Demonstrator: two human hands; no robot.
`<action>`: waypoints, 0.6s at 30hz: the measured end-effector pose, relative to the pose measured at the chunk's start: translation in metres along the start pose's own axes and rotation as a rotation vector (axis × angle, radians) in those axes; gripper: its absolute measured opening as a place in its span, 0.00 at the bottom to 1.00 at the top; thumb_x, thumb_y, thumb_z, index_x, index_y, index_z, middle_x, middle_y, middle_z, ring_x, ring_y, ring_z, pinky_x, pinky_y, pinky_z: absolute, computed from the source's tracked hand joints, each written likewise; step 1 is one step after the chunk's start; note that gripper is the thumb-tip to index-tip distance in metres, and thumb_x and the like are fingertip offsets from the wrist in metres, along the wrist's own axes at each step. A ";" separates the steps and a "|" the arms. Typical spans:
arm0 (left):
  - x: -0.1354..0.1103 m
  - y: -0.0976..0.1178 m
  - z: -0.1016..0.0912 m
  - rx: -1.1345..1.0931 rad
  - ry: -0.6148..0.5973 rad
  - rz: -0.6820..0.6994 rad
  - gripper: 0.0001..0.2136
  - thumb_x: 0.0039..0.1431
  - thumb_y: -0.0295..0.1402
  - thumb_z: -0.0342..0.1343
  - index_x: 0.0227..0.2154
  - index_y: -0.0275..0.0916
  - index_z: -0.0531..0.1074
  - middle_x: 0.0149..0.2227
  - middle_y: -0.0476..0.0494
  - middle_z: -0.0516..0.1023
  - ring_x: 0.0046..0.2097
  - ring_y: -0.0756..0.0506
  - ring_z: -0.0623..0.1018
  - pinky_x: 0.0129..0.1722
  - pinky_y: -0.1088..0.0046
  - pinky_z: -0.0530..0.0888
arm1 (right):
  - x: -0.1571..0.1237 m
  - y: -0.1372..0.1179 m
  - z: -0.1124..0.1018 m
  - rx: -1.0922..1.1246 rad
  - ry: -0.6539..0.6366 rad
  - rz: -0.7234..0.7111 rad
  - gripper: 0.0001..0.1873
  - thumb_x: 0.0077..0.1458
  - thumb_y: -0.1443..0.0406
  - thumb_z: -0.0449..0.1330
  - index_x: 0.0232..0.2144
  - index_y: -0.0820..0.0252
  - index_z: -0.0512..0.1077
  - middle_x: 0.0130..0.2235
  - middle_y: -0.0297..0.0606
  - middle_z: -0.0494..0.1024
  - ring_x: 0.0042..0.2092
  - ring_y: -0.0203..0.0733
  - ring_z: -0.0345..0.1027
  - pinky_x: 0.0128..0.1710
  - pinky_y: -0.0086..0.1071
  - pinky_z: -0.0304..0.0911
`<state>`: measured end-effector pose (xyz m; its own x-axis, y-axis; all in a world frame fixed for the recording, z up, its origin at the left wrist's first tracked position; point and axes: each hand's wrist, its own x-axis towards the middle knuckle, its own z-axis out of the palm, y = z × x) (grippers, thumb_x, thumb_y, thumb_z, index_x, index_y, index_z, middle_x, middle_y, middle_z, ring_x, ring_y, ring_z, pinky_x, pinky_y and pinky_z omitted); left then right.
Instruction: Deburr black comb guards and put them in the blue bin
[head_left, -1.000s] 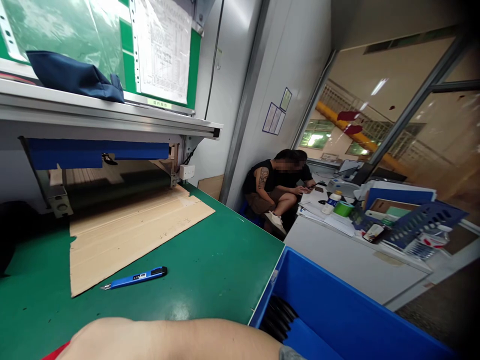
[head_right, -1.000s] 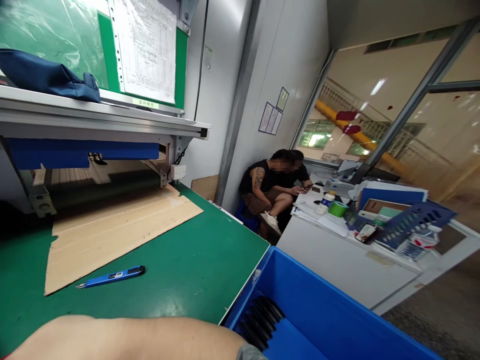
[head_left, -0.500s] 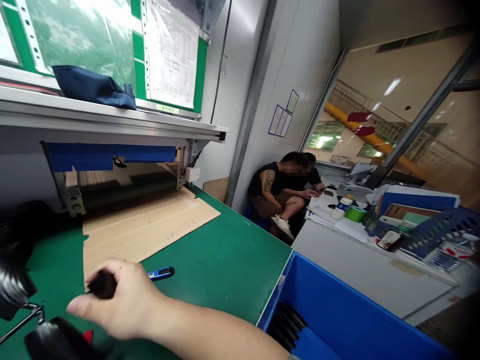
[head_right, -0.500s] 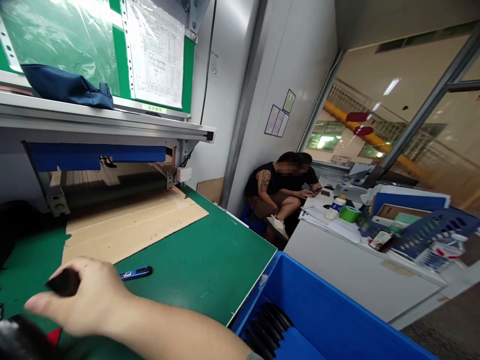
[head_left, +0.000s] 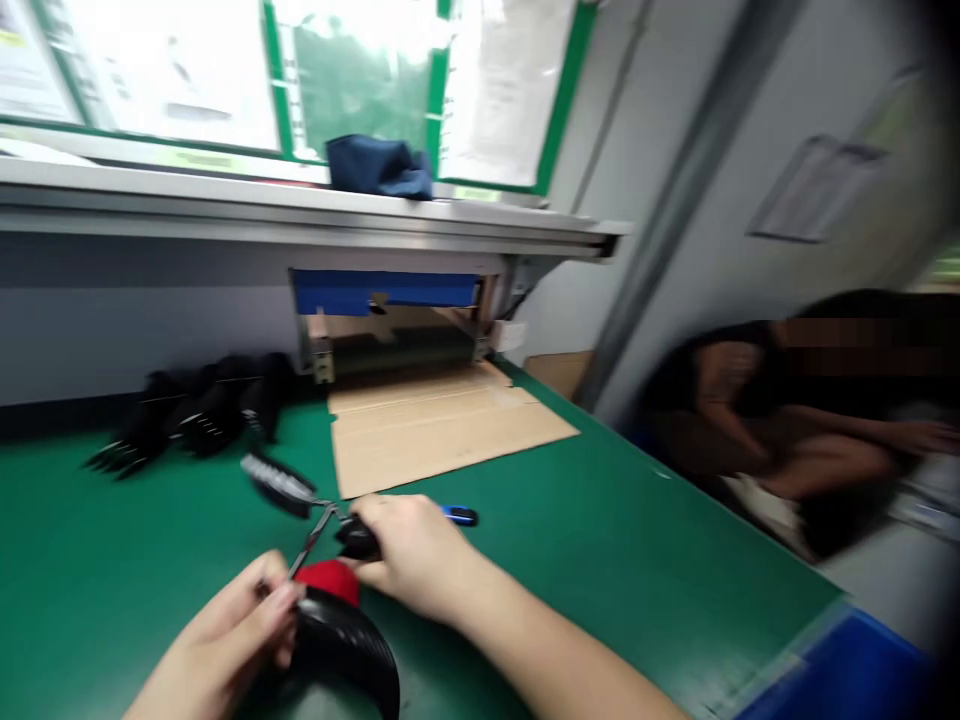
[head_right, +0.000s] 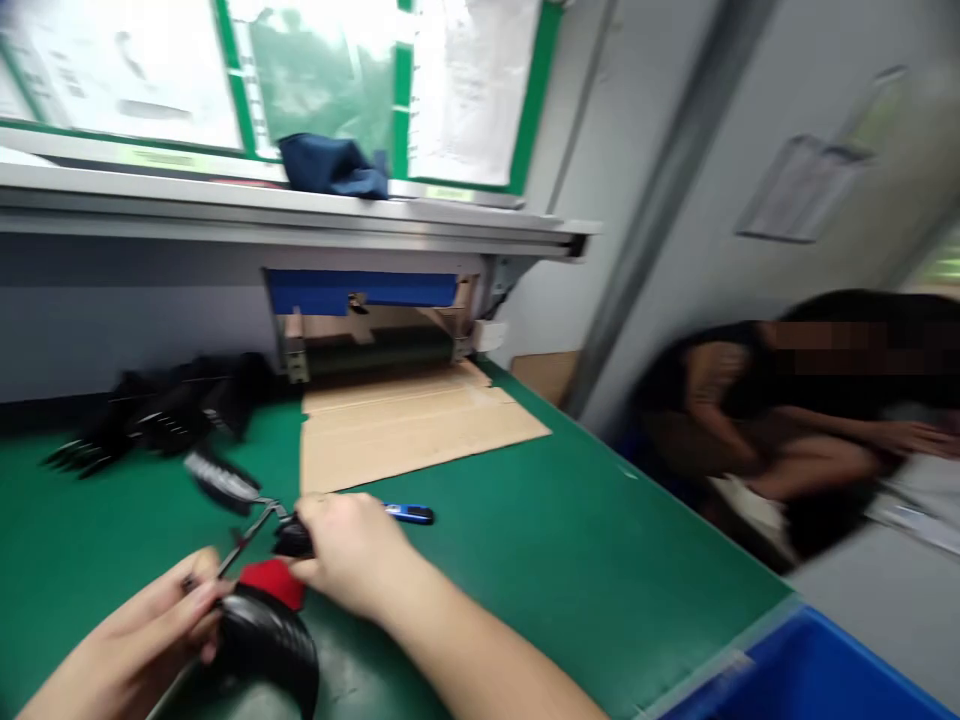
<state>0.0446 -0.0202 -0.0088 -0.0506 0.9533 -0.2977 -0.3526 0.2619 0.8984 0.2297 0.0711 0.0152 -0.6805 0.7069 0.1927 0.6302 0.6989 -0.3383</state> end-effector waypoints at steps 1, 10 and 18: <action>0.000 0.006 -0.005 0.156 -0.042 0.083 0.17 0.50 0.46 0.63 0.24 0.39 0.65 0.24 0.52 0.64 0.29 0.50 0.63 0.29 0.77 0.64 | 0.000 0.002 -0.001 0.025 -0.025 -0.033 0.17 0.55 0.64 0.74 0.39 0.60 0.69 0.38 0.32 0.73 0.38 0.44 0.68 0.34 0.27 0.59; 0.010 0.050 -0.050 0.308 0.194 0.140 0.18 0.59 0.52 0.48 0.29 0.41 0.60 0.24 0.55 0.51 0.26 0.52 0.51 0.24 0.78 0.52 | 0.001 0.010 -0.005 -0.003 -0.149 -0.098 0.23 0.42 0.75 0.78 0.35 0.56 0.71 0.34 0.27 0.69 0.37 0.43 0.62 0.35 0.29 0.55; -0.006 0.071 -0.055 0.719 -0.149 0.119 0.17 0.63 0.47 0.44 0.26 0.39 0.59 0.26 0.54 0.54 0.28 0.50 0.54 0.28 0.76 0.55 | 0.003 -0.012 -0.021 -0.008 0.111 -0.183 0.36 0.37 0.79 0.78 0.43 0.56 0.64 0.48 0.35 0.61 0.49 0.48 0.56 0.47 0.35 0.54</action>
<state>-0.0315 -0.0157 0.0386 0.0954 0.9782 -0.1843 0.3488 0.1405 0.9266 0.2276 0.0668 0.0390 -0.7391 0.5753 0.3504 0.5028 0.8173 -0.2815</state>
